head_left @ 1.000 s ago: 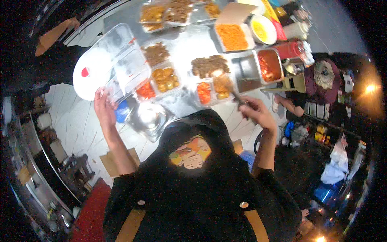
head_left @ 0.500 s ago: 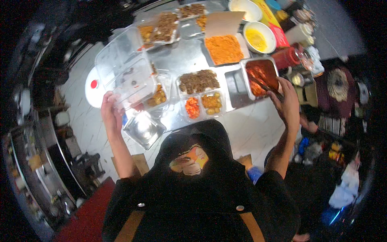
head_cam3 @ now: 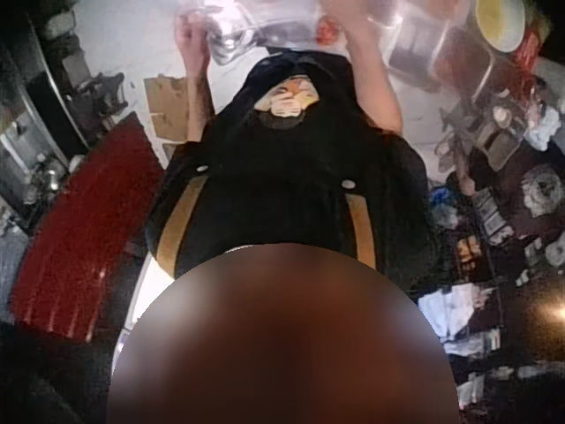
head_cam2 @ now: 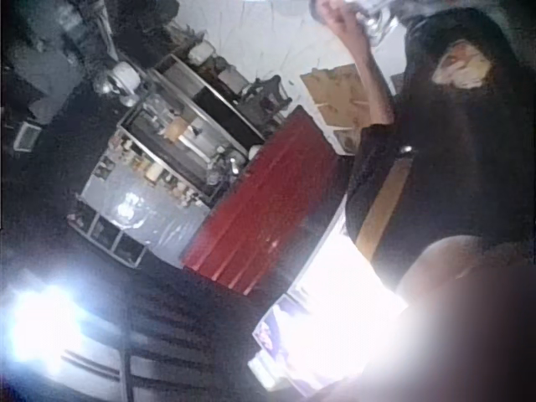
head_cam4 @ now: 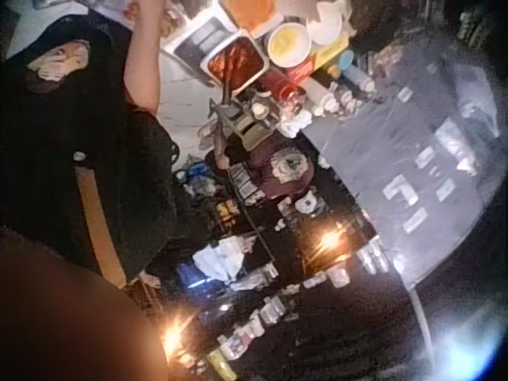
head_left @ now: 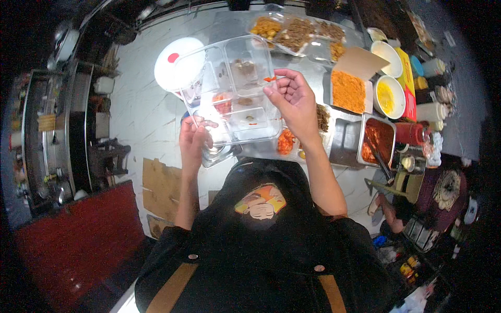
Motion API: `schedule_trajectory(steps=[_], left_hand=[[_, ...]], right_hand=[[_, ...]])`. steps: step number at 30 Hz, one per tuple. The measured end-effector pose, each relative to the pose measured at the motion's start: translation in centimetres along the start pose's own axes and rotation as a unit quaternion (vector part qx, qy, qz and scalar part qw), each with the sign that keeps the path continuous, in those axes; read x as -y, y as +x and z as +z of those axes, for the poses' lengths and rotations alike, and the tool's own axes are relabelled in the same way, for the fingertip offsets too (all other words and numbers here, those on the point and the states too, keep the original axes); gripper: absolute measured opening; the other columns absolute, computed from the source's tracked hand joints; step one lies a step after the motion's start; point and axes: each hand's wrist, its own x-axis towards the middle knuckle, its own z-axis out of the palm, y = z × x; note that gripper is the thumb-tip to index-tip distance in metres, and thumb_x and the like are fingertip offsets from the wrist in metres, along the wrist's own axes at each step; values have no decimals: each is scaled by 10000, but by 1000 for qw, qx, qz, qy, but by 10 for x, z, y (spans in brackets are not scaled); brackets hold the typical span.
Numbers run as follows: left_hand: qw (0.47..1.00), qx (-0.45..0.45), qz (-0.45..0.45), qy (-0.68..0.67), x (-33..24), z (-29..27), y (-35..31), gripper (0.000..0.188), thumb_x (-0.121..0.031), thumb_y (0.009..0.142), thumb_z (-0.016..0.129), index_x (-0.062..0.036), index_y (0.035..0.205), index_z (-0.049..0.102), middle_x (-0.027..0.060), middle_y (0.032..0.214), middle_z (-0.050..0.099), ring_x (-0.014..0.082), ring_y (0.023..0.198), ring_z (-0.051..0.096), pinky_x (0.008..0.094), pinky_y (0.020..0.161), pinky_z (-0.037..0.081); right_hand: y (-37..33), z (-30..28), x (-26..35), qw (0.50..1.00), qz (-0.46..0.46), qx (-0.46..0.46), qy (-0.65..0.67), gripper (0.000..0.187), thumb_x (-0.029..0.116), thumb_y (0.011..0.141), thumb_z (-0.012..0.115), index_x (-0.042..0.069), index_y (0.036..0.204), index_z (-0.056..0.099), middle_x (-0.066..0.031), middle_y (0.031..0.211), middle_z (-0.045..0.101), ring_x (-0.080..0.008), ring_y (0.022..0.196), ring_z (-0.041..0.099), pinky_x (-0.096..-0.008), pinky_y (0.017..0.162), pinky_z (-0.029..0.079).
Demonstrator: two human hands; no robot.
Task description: The person assembles meal containers by placing cooked meat, vegetables, and sauces into compartmentalized plastic trays. They use tongs to transfer food items from metal containers and squeeze bottles to add sauces, then arrange lettuce and seal the containers with lids.
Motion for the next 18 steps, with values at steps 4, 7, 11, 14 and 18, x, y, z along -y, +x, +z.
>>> schedule_trajectory(steps=[4,7,11,14,18], left_hand=[[1000,1,15,-6,4,-10,-13,187,-112,1045,502,-39,1214,470,200,1070,715,98,624,557,236,590,482],[999,24,18,-10,10,-26,-20,194,-109,1040,516,-36,1211,463,203,1083,714,107,681,607,240,624,505],[998,18,34,48,5,-35,-17,269,-124,1030,542,-36,1267,448,198,1096,714,144,791,673,259,668,548],[998,-20,-55,-31,-7,-32,-12,383,-163,1024,566,-34,1354,420,198,1144,701,191,905,710,276,670,595],[997,-16,-69,-27,-13,-44,-5,386,-144,1039,549,-54,1375,381,228,1129,703,206,938,702,285,721,568]], right_hand=[[3,22,-6,999,-18,-9,-47,398,126,879,780,-37,1178,577,-33,896,659,-69,779,591,-229,733,513],[4,35,-14,999,-11,-7,-53,377,127,883,777,-43,1160,587,-27,881,658,-63,766,585,-225,718,508],[3,48,-28,998,11,0,-61,339,119,895,764,-44,1144,603,-19,870,658,-58,759,583,-218,699,501],[4,52,-39,993,8,9,-121,315,108,906,752,-43,1145,615,-12,865,659,-58,755,584,-211,695,496],[4,60,-29,996,42,69,-21,394,163,929,737,-36,1235,590,-52,964,688,-104,824,622,-257,733,530]])
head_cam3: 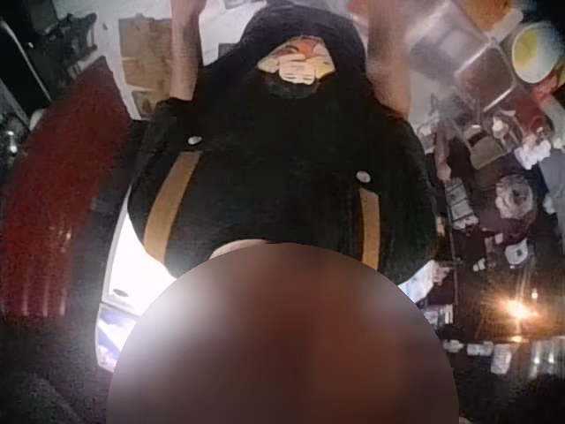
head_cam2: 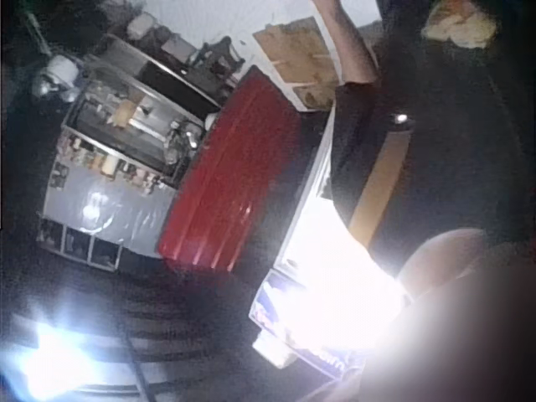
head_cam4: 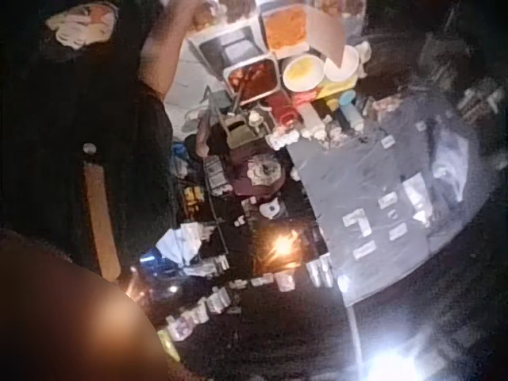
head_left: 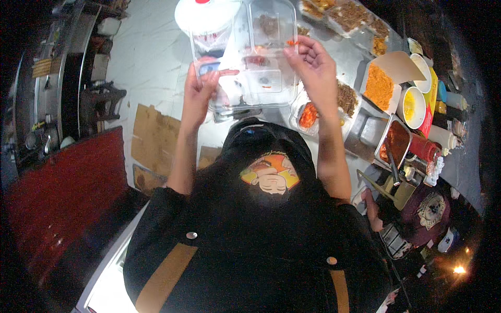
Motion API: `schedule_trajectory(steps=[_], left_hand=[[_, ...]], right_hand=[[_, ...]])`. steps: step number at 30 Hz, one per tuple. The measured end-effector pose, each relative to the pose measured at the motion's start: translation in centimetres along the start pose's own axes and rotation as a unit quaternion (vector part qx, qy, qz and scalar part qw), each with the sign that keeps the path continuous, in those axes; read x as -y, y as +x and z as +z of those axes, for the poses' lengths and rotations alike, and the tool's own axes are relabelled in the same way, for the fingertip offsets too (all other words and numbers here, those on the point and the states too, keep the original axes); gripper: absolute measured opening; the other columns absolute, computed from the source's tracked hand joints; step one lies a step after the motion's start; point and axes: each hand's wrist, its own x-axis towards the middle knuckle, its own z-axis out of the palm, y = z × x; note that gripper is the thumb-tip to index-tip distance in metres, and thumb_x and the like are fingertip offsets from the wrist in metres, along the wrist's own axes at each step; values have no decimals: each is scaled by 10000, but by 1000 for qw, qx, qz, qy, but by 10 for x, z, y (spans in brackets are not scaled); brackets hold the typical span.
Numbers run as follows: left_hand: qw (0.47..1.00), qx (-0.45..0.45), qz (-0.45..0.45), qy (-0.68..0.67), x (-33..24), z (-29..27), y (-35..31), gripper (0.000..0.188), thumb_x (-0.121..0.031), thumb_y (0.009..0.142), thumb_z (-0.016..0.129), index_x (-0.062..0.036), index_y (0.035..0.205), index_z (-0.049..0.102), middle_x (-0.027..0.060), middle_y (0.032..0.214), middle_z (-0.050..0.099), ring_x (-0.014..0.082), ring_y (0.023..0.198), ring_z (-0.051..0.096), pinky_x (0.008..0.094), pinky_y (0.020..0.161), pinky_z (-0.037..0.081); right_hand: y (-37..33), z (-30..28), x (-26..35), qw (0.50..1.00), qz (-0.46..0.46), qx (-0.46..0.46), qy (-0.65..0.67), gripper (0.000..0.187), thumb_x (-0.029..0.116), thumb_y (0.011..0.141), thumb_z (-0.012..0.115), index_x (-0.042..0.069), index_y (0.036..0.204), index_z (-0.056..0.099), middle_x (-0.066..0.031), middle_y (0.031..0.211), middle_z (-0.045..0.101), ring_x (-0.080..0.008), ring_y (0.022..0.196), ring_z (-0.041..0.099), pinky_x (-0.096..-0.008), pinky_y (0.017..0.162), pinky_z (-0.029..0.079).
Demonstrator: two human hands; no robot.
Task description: The person assembles meal containers by placing cooked meat, vegetables, and sauces into compartmentalized plastic trays. They use tongs to transfer food items from metal containers and squeeze bottles to add sauces, then arrange lettuce and seal the containers with lids.
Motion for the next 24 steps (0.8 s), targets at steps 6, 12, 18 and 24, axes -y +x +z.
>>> schedule_trajectory(steps=[6,12,18,24], left_hand=[[993,-96,41,-48,-16,-33,-26,369,-144,1033,541,-62,1368,410,221,1122,702,229,963,704,298,677,594],[986,-149,39,-57,-19,-60,-62,366,-137,1005,563,-35,1337,448,223,1099,701,243,954,702,341,729,607],[981,-178,64,-50,-20,-83,-95,410,-163,973,584,-55,1349,462,183,1066,702,225,953,679,351,791,576],[967,-239,75,-45,-29,-103,-134,439,-185,946,606,-82,1356,485,150,1043,709,209,938,668,337,794,556]], right_hand=[[-39,-38,-21,981,144,127,2,425,252,950,702,12,1284,597,-63,1055,691,-149,943,646,-304,845,531],[-113,36,-54,738,-81,491,-455,249,142,837,735,28,1055,697,-159,1006,661,-351,914,674,-436,802,567],[-101,32,-33,824,-133,487,-257,228,142,821,786,16,948,643,-121,953,606,-288,892,626,-376,781,518],[-106,37,-13,817,49,534,-212,319,171,797,846,-16,902,610,-139,902,618,-262,908,607,-331,847,476]])
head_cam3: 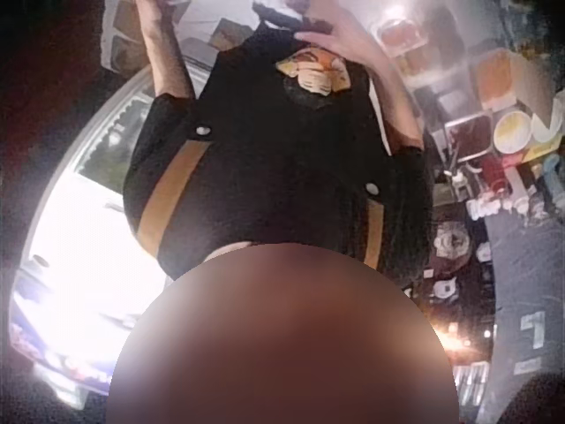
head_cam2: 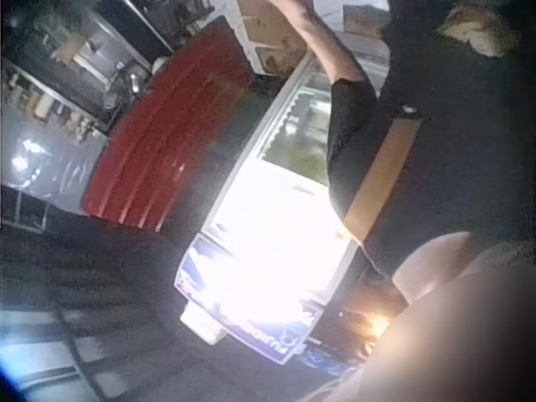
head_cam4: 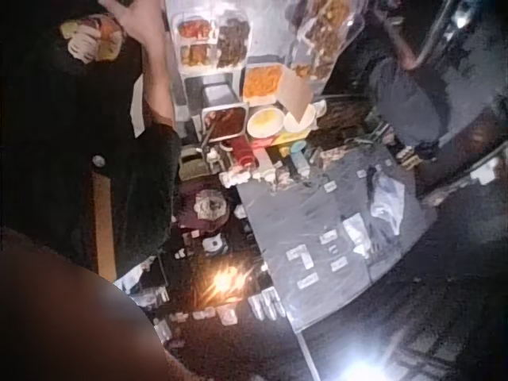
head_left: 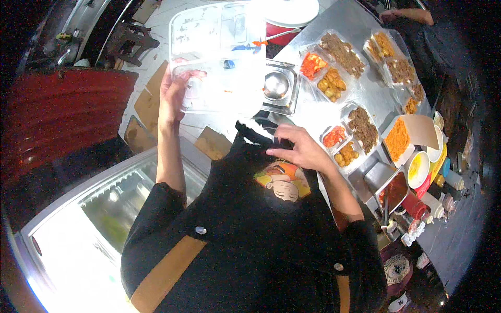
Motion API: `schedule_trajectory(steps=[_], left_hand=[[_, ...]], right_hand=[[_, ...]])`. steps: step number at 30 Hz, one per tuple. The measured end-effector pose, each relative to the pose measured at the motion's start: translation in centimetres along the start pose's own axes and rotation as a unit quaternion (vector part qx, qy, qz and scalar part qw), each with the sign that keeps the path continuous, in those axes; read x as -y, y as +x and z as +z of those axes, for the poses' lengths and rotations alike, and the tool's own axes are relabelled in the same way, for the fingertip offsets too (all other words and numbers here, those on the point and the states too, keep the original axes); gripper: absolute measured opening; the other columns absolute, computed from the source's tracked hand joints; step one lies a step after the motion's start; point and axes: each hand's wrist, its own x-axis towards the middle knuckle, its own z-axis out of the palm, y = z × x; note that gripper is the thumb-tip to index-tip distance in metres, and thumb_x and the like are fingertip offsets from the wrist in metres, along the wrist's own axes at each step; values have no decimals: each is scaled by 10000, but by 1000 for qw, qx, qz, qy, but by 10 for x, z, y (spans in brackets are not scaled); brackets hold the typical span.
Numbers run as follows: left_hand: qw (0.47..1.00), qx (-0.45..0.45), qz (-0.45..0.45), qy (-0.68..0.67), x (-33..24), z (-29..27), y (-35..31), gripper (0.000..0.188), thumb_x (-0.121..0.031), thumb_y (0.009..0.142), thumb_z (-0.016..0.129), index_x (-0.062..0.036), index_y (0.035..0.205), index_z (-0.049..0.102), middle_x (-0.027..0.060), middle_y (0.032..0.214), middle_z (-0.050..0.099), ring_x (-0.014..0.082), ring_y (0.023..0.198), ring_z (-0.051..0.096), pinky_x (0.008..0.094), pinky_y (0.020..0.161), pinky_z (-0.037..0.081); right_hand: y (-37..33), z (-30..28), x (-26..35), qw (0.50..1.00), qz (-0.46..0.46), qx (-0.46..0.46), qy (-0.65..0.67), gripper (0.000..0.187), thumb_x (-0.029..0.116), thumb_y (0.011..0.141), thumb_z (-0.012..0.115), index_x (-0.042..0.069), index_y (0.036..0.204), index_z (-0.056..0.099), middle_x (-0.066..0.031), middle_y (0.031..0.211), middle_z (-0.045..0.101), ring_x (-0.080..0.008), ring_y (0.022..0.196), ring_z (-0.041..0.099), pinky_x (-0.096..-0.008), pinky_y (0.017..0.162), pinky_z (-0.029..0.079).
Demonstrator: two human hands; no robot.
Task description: The person assembles meal containers by placing cooked meat, vegetables, and sauces into compartmentalized plastic trays. They use tongs to transfer food items from metal containers and squeeze bottles to add sauces, then arrange lettuce and seal the containers with lids.
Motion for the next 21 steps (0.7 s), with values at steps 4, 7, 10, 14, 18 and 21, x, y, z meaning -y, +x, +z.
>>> schedule_trajectory(steps=[4,7,10,14,18,21], left_hand=[[999,-19,0,-36,-1,-10,-14,397,-94,950,578,-31,1326,464,202,1049,707,255,961,690,368,867,563],[997,-32,37,-57,-6,-12,-21,403,-104,946,591,-39,1324,467,199,1037,706,251,940,694,363,843,570],[998,-36,28,-40,-10,-25,-31,413,-150,933,624,-47,1304,473,193,997,705,252,922,698,354,810,574],[1000,-1,21,-21,-19,-23,-47,396,-127,937,621,-45,1287,455,193,995,708,246,920,701,344,798,567],[999,7,27,41,-33,-10,-60,343,-98,962,611,-33,1262,459,197,992,730,193,792,697,282,656,551],[993,-4,-6,120,-61,1,-69,309,-93,988,589,-25,1259,456,204,993,740,145,653,651,233,546,498]], right_hand=[[-11,3,4,998,-29,-38,28,393,90,806,810,-27,1150,661,-179,1220,668,-302,1194,624,-396,990,497],[-24,26,-30,811,109,-157,552,487,26,785,723,-4,1259,617,-167,1258,654,-314,1170,632,-481,1013,505],[0,25,-40,703,42,-145,695,600,258,800,591,25,1352,565,-173,1334,624,-352,1150,644,-518,1030,510],[50,15,-14,634,-52,-195,747,597,339,860,573,32,1371,566,-174,1314,644,-349,1177,636,-507,1036,507],[100,8,-15,523,-100,-77,843,466,424,988,534,91,1290,652,-130,1242,696,-303,1104,681,-484,991,531],[114,18,-1,541,-90,-97,831,455,436,1008,504,108,1276,671,-108,1235,708,-284,1114,684,-473,1011,521]])
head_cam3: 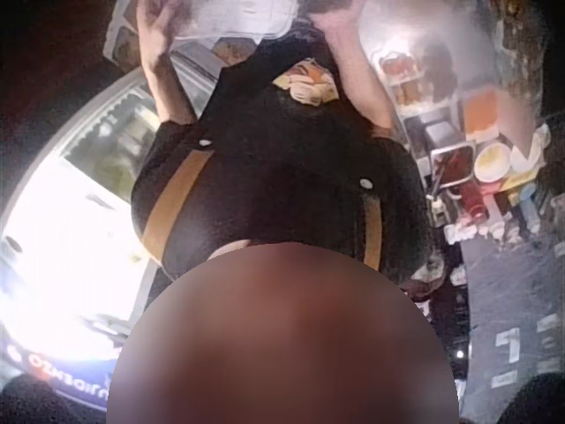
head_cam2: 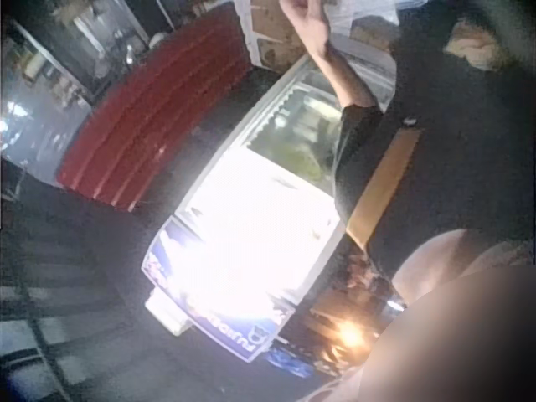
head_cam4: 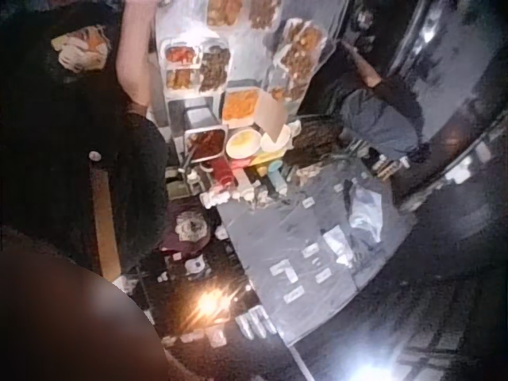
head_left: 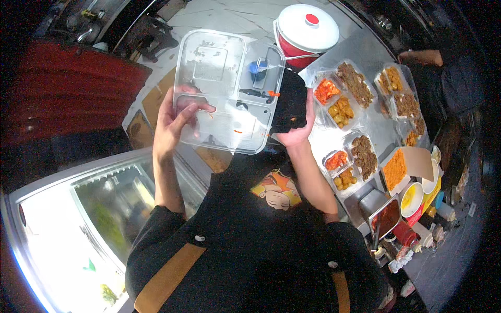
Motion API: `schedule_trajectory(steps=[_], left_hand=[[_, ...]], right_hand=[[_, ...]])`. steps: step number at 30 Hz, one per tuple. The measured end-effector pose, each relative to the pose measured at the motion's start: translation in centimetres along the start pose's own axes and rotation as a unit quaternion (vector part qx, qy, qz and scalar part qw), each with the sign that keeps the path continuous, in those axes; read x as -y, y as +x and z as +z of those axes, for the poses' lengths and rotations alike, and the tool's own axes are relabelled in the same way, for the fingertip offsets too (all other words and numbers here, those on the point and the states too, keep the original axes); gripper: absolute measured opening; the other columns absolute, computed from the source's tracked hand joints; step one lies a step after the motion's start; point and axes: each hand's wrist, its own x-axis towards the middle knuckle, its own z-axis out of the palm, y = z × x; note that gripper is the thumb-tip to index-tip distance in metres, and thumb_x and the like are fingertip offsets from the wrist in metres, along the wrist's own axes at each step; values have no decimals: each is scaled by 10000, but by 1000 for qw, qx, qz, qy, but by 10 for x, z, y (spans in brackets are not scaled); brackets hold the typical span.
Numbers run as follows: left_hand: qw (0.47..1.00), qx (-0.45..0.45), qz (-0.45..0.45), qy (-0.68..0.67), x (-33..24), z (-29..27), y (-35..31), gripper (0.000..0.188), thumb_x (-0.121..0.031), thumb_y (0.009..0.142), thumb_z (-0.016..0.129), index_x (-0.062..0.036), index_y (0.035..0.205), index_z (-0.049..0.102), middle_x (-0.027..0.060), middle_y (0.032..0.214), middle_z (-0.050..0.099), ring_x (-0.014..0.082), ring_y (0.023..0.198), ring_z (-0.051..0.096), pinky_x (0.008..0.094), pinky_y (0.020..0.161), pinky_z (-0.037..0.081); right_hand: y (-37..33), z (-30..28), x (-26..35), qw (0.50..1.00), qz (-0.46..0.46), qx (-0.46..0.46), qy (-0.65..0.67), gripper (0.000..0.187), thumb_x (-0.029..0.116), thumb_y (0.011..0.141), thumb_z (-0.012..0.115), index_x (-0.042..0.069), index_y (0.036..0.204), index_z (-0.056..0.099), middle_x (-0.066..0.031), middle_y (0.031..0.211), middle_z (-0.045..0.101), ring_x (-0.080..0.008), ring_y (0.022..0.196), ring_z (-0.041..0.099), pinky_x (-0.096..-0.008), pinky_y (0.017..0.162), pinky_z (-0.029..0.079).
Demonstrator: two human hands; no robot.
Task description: The person assembles meal containers by placing cooked meat, vegetables, and sauces into compartmentalized plastic trays. They use tongs to transfer food items from metal containers and squeeze bottles to add sauces, then arrange lettuce and seal the containers with lids.
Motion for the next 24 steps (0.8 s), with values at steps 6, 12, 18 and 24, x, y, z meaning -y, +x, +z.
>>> schedule_trajectory(steps=[6,12,18,24], left_hand=[[995,-25,4,101,-30,16,-8,284,-44,1015,529,2,1283,445,186,1022,740,84,601,597,213,523,474],[991,-31,-4,133,-36,31,-5,279,-58,1027,524,0,1286,439,150,1037,744,69,602,588,211,530,476],[997,-28,3,69,-18,20,8,281,-61,1029,521,-7,1293,439,178,1041,740,71,599,584,209,534,474],[998,4,-19,53,-13,15,23,296,-54,1026,514,-13,1309,434,200,1036,739,85,594,594,204,530,471]], right_hand=[[9,-33,-20,989,75,121,37,469,444,1003,483,140,1324,641,-81,1323,665,-266,1216,624,-463,1048,490],[31,-6,-33,963,-29,6,-267,566,252,990,652,46,1460,415,-107,1316,610,-204,1187,604,-379,986,525],[54,-18,-42,845,-223,-67,-482,297,245,1002,645,6,1177,624,-15,929,642,-97,811,573,-273,726,474],[57,-16,-38,933,-181,-118,-288,320,237,1031,543,34,1277,575,-64,1138,672,-171,990,673,-330,867,549]])
